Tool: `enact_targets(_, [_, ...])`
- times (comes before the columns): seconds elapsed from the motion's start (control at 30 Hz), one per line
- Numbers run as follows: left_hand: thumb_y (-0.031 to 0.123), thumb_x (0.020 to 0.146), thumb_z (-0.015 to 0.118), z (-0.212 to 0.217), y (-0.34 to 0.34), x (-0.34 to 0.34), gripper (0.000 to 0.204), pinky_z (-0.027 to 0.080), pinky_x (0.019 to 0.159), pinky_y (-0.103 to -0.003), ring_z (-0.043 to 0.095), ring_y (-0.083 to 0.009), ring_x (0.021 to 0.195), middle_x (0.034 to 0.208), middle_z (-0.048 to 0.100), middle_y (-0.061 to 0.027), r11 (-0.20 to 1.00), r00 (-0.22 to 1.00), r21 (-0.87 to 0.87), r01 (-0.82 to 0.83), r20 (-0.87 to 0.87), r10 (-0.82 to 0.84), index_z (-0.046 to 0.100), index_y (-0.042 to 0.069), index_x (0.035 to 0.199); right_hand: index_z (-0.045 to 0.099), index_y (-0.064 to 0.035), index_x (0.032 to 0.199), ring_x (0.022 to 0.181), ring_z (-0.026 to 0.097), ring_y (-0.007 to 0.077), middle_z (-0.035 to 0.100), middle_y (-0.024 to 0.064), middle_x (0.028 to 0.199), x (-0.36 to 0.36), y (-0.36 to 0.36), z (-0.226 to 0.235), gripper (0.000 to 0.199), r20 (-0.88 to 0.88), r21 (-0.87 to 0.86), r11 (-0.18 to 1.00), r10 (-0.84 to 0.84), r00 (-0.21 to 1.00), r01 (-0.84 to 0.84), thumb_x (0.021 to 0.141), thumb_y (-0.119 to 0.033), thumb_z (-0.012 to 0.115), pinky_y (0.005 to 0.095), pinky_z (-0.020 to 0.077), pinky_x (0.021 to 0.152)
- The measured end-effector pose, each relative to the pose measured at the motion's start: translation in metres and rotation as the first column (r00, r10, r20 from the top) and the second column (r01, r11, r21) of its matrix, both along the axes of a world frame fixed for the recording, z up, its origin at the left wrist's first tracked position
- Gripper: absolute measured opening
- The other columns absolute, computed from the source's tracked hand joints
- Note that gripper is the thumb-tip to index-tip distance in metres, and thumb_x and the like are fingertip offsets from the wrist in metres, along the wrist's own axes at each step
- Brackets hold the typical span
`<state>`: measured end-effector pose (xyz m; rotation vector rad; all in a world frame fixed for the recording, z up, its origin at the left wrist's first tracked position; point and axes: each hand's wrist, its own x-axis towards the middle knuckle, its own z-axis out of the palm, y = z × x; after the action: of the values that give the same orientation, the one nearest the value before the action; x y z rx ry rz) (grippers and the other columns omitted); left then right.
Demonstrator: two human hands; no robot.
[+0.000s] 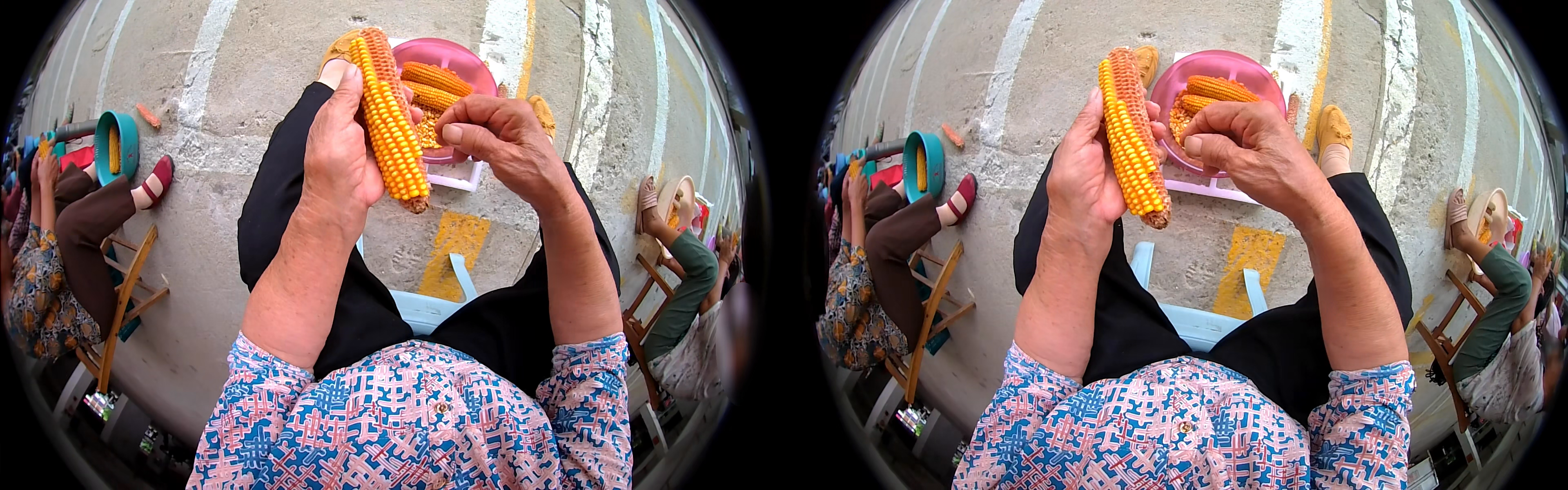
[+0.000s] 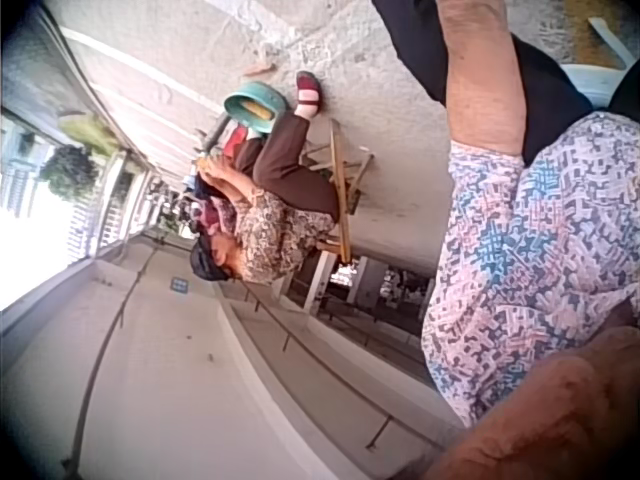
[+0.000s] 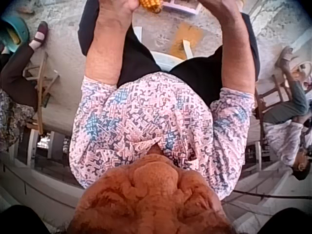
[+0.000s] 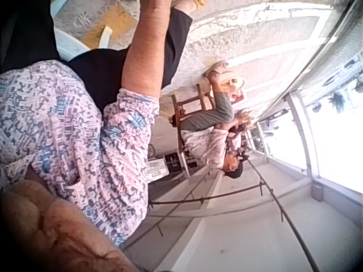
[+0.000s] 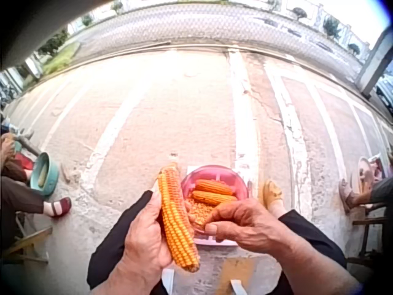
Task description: The person shells corn by hand, rubbing kernels off a cob and letting them fall into a bowl.
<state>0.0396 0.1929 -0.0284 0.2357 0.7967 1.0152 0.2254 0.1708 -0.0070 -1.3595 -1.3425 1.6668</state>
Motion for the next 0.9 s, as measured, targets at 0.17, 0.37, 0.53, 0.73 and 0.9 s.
enact_targets(0.17, [0.032, 0.098, 0.036, 0.003, 0.000, 0.000, 0.040, 0.055, 0.067, -0.033, 0.060, -0.0227, 0.079, 0.093, 0.057, -0.0162, 1.000, 1.000, 0.005, -0.002, -0.011, 0.002, 0.044, -0.002, 0.117, 0.065, -0.0008, 0.089, 0.068, 0.055, 0.0071, 0.060, 0.0004, 0.077, -0.006, -0.001, 0.012, 0.022, -0.199, -0.077, 0.997, 0.006, 0.980, -0.022, 0.081, -0.021, 0.069, 0.0210, 0.0466, 0.065])
enact_targets(0.37, [0.031, 0.097, 0.040, 0.004, 0.000, 0.002, 0.039, 0.055, 0.071, -0.033, 0.061, -0.0209, 0.077, 0.092, 0.058, -0.0156, 1.000, 1.000, 0.024, 0.008, -0.002, -0.008, 0.046, -0.003, 0.115, 0.063, -0.0013, 0.083, 0.067, 0.051, 0.0041, 0.057, -0.0026, 0.073, -0.014, -0.004, 0.008, 0.022, -0.205, -0.074, 0.995, 0.058, 0.977, -0.074, 0.081, -0.021, 0.071, 0.0195, 0.0431, 0.062])
enact_targets(0.53, [0.031, 0.097, 0.041, 0.004, -0.001, 0.002, 0.039, 0.055, 0.071, -0.032, 0.062, -0.0204, 0.077, 0.091, 0.058, -0.0152, 0.999, 0.999, 0.028, 0.028, 0.021, -0.029, 0.046, -0.004, 0.114, 0.063, -0.0014, 0.082, 0.068, 0.051, 0.0036, 0.057, -0.0031, 0.072, -0.014, -0.005, 0.005, 0.021, -0.191, -0.065, 0.995, 0.064, 0.979, -0.078, 0.081, -0.021, 0.070, 0.0193, 0.0425, 0.062])
enact_targets(0.73, [0.031, 0.097, 0.042, 0.003, -0.002, 0.003, 0.039, 0.055, 0.070, -0.031, 0.061, -0.0196, 0.077, 0.090, 0.057, -0.0149, 0.999, 0.999, 0.020, 0.029, 0.032, -0.029, 0.046, -0.003, 0.114, 0.063, -0.0004, 0.084, 0.067, 0.051, 0.0037, 0.057, -0.0033, 0.072, -0.014, -0.006, 0.006, 0.019, -0.201, -0.052, 0.995, 0.068, 0.977, -0.080, 0.083, -0.019, 0.068, 0.0192, 0.0424, 0.062])
enact_targets(0.9, [0.032, 0.097, 0.042, 0.002, -0.003, 0.005, 0.039, 0.055, 0.068, -0.030, 0.060, -0.0186, 0.076, 0.090, 0.057, -0.0142, 1.000, 0.999, -0.006, 0.018, 0.044, -0.018, 0.045, -0.003, 0.115, 0.063, 0.0006, 0.086, 0.068, 0.051, 0.0042, 0.057, -0.0026, 0.073, -0.014, -0.007, 0.008, 0.017, -0.185, 0.006, 0.995, 0.098, 0.978, -0.099, 0.085, -0.017, 0.065, 0.0198, 0.0436, 0.063])
